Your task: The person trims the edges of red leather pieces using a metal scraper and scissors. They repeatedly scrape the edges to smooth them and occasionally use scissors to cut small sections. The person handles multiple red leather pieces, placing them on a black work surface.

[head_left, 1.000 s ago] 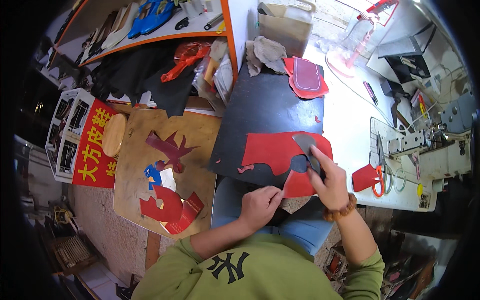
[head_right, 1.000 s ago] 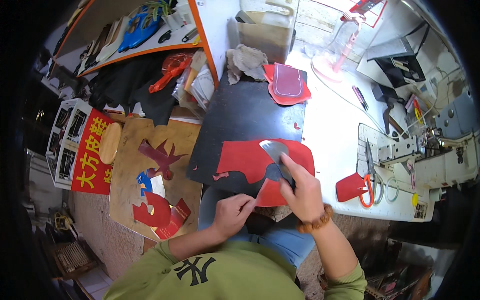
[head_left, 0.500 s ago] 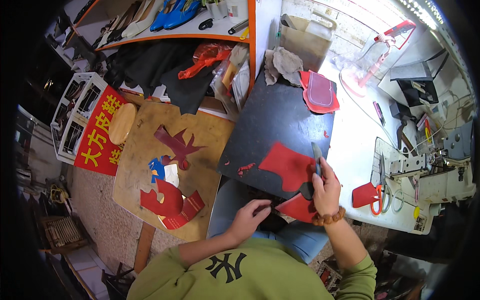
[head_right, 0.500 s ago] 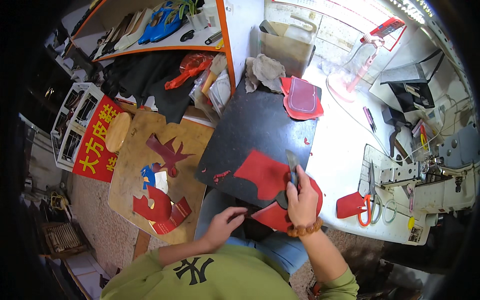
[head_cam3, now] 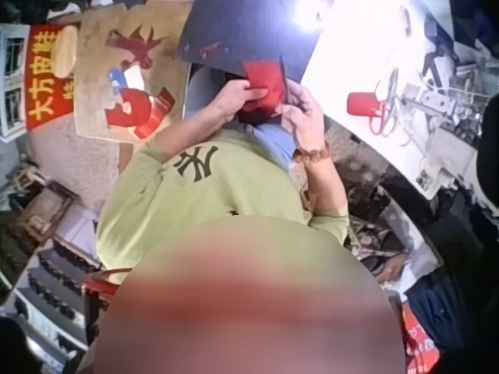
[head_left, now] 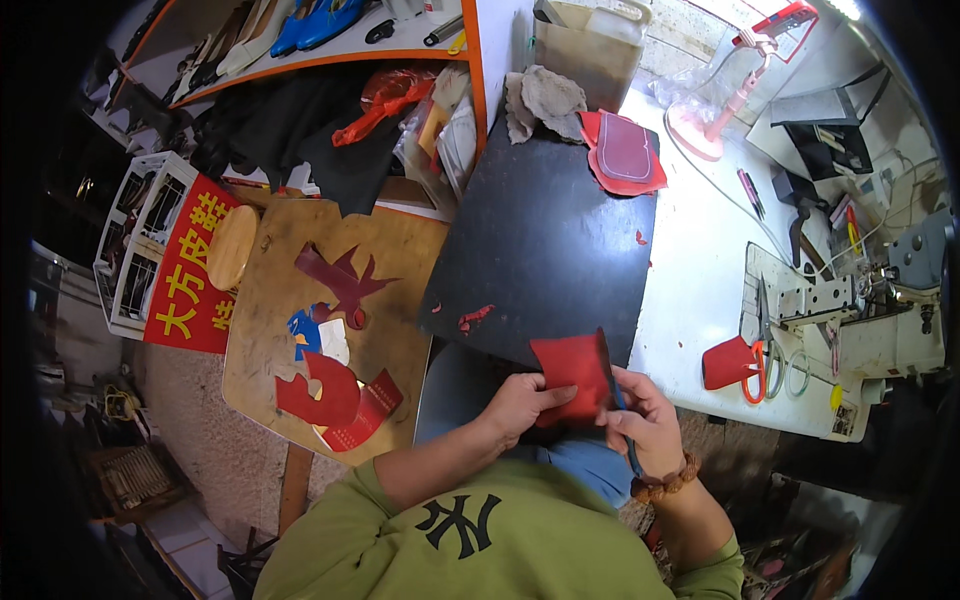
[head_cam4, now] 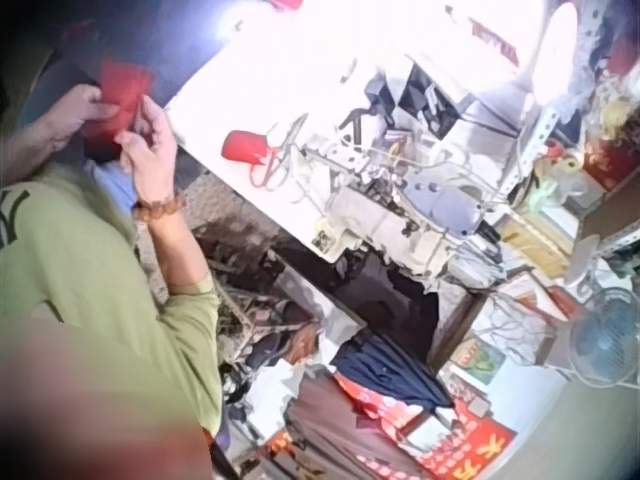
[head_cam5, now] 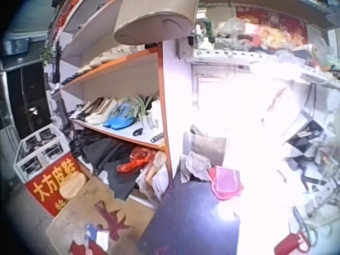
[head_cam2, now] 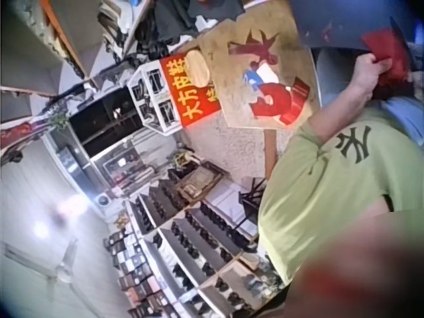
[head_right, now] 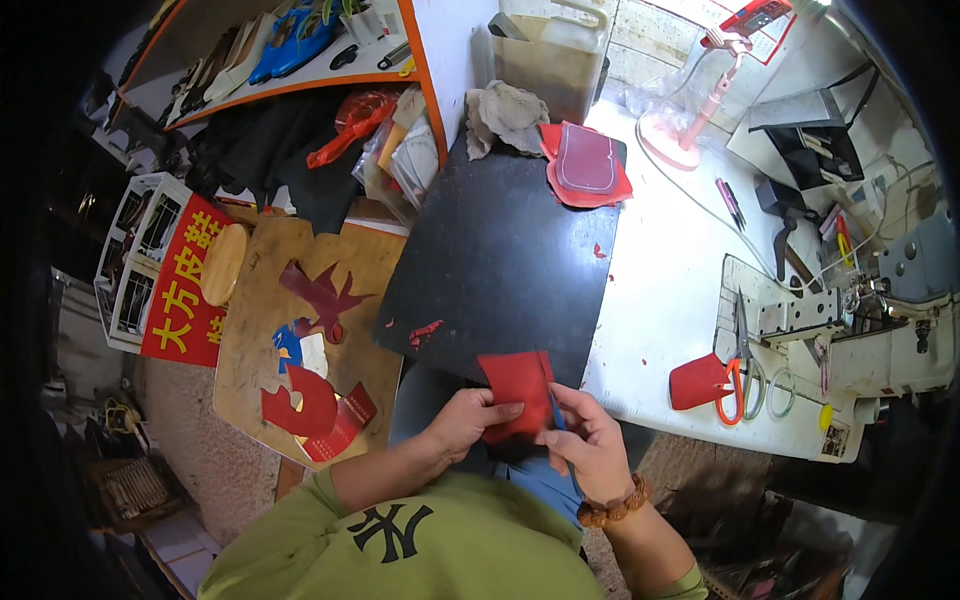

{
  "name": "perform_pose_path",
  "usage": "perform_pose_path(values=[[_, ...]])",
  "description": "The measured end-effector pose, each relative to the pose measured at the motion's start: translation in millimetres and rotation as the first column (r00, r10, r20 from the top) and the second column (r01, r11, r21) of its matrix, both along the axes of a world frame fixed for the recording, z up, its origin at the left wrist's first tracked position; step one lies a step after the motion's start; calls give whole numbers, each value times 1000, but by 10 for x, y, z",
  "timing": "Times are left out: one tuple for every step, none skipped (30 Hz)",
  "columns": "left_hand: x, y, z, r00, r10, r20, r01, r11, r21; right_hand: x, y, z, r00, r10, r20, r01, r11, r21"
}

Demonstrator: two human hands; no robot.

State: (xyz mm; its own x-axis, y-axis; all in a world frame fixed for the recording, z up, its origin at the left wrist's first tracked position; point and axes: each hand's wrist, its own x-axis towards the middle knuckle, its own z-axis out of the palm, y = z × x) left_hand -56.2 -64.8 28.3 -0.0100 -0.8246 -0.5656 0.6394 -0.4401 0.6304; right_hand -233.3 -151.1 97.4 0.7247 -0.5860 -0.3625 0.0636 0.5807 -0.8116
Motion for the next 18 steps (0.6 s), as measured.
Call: perform_pose_path(values=[[14,-8,-6,1000,-18,18,18,1000,5,30,-34,0,998,42,-48,-40,999,33],[22,-13,-16,999,-16,43,15,1000,13,66,-61,-12,992,76,-101,-69,995,69],[26,-14,-28,997,-17,73,15,999,35,94,-62,-23,984,118,-130,-104,988,114],[7,-11,-42,997,52,53,-52,999,9,126,-82,-43,948,190,-256,-172,981,90],[2,-2,-60,995,60,75,-61,998,15,144,-62,-57,952,199,-233,-200,980,21],[-8,8,-83,994,53,99,-56,998,27,166,-40,-77,943,193,-270,-208,978,-30],[-15,21,-109,991,46,124,-51,998,41,180,-14,-91,929,189,-317,-221,973,-70],[-23,28,-142,989,81,123,-82,997,5,197,5,-109,925,190,-329,-230,969,-88],[-34,32,-179,988,84,131,-79,996,-43,199,14,-115,902,200,-384,-275,949,-152],[-45,34,-218,984,101,147,-89,992,-84,200,20,-119,871,213,-443,-328,923,-201],[-55,38,-257,979,116,167,-98,989,-111,198,22,-119,837,219,-502,-380,892,-245],[-58,40,-295,978,127,167,-104,984,-144,201,22,-120,822,162,-546,-426,811,-401],[-58,42,-330,976,138,171,-110,981,-162,204,20,-119,809,97,-580,-470,700,-538],[-56,48,-361,973,144,179,-110,977,-184,209,20,-120,757,51,-652,-542,607,-582],[-45,53,-386,973,115,198,-82,982,-169,217,20,-122,773,-47,-633,-551,445,-706],[-31,59,-406,972,82,221,-47,986,-157,224,23,-124,749,-125,-651,-592,317,-741],[-20,62,-420,962,42,271,-11,993,-114,235,29,-129,720,-202,-664,-638,185,-748],[-22,63,-428,971,66,230,-29,987,-159,251,40,-139,727,-218,-652,-631,165,-758]])
